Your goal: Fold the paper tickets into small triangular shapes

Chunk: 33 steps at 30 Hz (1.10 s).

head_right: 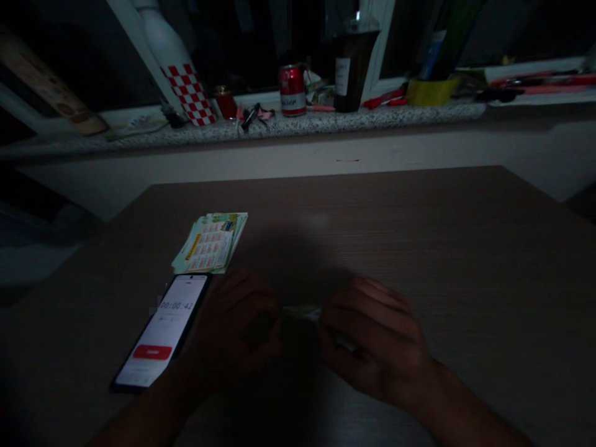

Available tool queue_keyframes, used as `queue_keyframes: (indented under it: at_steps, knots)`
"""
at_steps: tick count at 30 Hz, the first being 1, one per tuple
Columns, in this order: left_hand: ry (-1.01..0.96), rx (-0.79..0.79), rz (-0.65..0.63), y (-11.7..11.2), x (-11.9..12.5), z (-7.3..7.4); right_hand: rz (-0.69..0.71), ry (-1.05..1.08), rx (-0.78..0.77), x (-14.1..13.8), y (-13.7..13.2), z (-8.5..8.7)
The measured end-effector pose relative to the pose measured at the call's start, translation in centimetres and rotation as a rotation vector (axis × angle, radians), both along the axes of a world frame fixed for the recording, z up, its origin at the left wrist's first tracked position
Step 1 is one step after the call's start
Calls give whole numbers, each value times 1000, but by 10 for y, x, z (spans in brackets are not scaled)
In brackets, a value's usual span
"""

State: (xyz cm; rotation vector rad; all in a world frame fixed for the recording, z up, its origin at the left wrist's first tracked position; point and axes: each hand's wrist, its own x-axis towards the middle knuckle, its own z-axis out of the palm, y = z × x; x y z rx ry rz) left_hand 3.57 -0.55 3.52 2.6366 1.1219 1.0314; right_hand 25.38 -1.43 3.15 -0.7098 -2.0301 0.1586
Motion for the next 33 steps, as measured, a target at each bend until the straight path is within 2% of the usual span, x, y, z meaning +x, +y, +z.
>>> queue_keyframes:
  at_steps: [4,11,19,27,33]
  knots:
    - [-10,-9,-2,-2,-1,3,17,-3,-42,0,1,-5]
    - [19,4,-184,-6,7,-7,74,-21,-98,-7,-2,-15]
    - [-43,-64,-213,-7,8,-9,75,17,-108,-7,-2,-14]
    - [82,-1,-240,-10,13,-11,72,-60,-70,-10,-4,-18]
    - [0,33,-276,-10,12,-15,31,-63,-96,-10,-4,-18]
